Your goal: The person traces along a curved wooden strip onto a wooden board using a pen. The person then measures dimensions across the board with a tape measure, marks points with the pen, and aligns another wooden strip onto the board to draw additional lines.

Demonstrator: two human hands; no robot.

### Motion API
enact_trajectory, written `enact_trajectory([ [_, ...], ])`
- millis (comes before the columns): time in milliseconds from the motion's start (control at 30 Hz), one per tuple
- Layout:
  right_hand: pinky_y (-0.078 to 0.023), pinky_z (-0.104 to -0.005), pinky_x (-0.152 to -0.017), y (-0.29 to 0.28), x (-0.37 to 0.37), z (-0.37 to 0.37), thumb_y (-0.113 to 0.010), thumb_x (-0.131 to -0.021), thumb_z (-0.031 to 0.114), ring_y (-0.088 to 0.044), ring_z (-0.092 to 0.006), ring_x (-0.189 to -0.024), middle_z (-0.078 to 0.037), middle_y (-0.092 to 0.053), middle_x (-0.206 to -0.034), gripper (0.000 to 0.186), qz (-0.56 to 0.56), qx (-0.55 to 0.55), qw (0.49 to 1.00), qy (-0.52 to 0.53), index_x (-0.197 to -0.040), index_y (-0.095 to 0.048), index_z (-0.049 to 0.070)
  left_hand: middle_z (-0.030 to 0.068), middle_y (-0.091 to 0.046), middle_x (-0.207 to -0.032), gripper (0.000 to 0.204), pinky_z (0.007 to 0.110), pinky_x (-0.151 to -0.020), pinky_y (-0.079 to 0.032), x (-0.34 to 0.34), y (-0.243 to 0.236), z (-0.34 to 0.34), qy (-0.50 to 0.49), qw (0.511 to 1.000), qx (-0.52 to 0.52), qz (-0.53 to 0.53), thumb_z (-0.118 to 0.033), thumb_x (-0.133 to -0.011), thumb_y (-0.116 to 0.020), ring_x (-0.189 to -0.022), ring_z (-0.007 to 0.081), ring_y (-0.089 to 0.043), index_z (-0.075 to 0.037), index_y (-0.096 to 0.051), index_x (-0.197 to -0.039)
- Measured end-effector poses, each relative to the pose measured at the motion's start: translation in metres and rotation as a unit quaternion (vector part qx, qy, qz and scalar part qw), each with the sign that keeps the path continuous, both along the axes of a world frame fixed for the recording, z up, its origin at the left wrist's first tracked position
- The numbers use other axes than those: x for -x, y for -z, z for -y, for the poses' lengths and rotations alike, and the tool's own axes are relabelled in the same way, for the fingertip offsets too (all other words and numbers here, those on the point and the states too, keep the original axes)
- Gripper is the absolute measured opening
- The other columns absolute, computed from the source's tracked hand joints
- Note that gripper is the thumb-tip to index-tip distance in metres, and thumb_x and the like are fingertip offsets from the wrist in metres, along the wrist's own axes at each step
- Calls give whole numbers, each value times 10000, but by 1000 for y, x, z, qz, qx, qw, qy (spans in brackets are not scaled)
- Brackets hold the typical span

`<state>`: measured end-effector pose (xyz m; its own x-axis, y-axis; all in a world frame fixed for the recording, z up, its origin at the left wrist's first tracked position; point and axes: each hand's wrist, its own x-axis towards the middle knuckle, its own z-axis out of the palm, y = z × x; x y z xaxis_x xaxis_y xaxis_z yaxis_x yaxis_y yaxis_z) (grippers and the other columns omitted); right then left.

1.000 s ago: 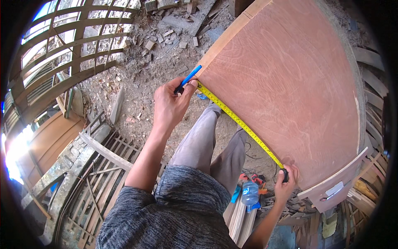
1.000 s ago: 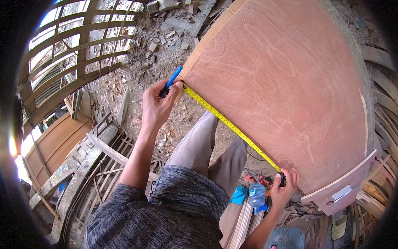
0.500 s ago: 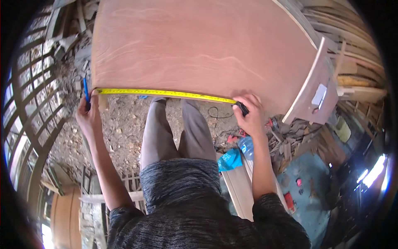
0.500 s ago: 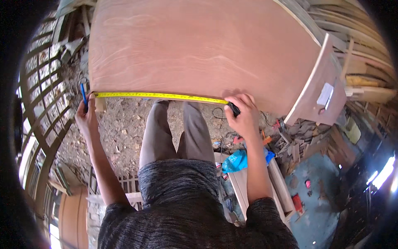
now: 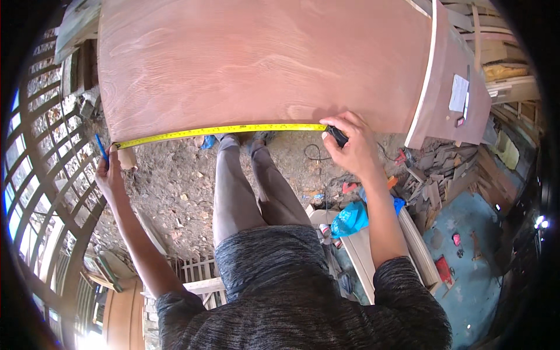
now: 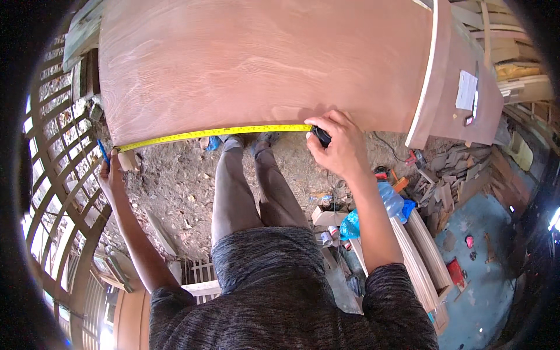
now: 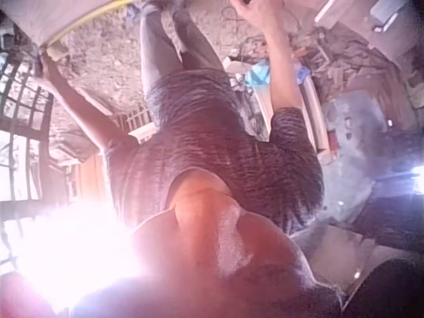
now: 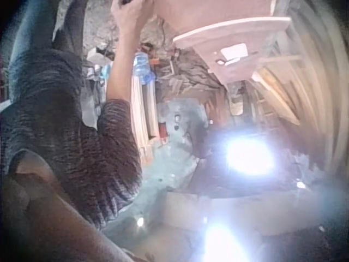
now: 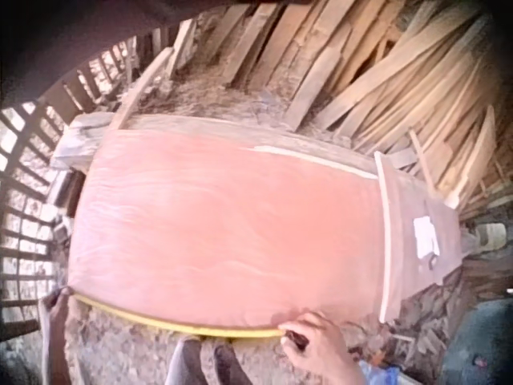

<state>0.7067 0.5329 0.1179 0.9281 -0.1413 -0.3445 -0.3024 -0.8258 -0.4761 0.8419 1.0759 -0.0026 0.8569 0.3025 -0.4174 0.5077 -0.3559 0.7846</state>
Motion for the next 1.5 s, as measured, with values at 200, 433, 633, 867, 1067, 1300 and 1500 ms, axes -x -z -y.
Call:
enact_trajectory([
  [200, -540, -438, -881, -9, 34, 57, -702, -808, 154, -653, -335, -970, -117, -691, -982, 243, 6, 28, 999, 38, -1037, -769, 107, -65, -648, -849, 271, 195, -667, -376, -6, 5, -21, -18, 999, -18, -42, -306, -979, -754, -754, 10, -523, -61, -763, -1094],
  [433, -534, -434, -915, -3, 67, 112, -678, -813, 107, -657, -344, -1028, -141, -694, -1007, 225, 21, 80, 993, 86, -1024, -756, 106, -67, -668, -862, 277, 191, -615, -358, -4, 10, -30, -1, 999, 17, -30, -311, -978, -752, -708, -2, -505, -75, -759, -1125],
  [633, -520, -436, -899, 3, 73, 120, -791, -863, 268, -644, -335, -1035, -106, -704, -984, 182, 24, 138, 983, 118, -963, -762, 120, -93, -671, -840, 343, 189, -579, -336, -3, 8, -15, -8, 999, -51, 2, -362, -947, -781, -676, -11, -484, -88, -759, -1153],
  [867, -521, -427, -865, 13, 84, 128, -844, -816, 379, -654, -323, -982, -90, -711, -959, 285, 28, 162, 975, 146, -930, -772, 128, -100, -559, -681, 245, 183, -478, -297, -7, 18, -29, -17, 1000, -14, 1, -296, -955, -778, -538, -14, -401, -122, -772, -1129],
  [1067, -530, -435, -828, 15, 86, 122, -856, -806, 363, -670, -333, -942, -105, -717, -971, 302, 67, 196, 965, 159, -948, -758, 114, -50, -687, -828, 317, 183, -563, -369, -7, 17, -30, -18, 1000, -4, -3, -310, -943, -792, -665, -1, -526, -65, -765, -1143],
  [1300, -535, -453, -821, 10, 76, 121, -853, -815, 359, -686, -348, -942, -123, -723, -968, 338, 8, 200, 966, 165, -964, -727, 83, -81, -588, -708, 334, 193, -508, -279, -7, 10, -26, -11, 999, -27, -20, -355, -923, -807, -565, -9, -395, -90, -774, -1122],
  [1500, -536, -470, -842, 3, 63, 119, -861, -799, 410, -690, -361, -963, -135, -736, -1001, 422, -94, 208, 952, 205, -1000, -693, 79, -97, -540, -669, 352, 187, -493, -252, -5, 7, -15, -37, 999, -28, -22, -367, -915, -816, -541, -8, -365, -92, -771, -1130],
])
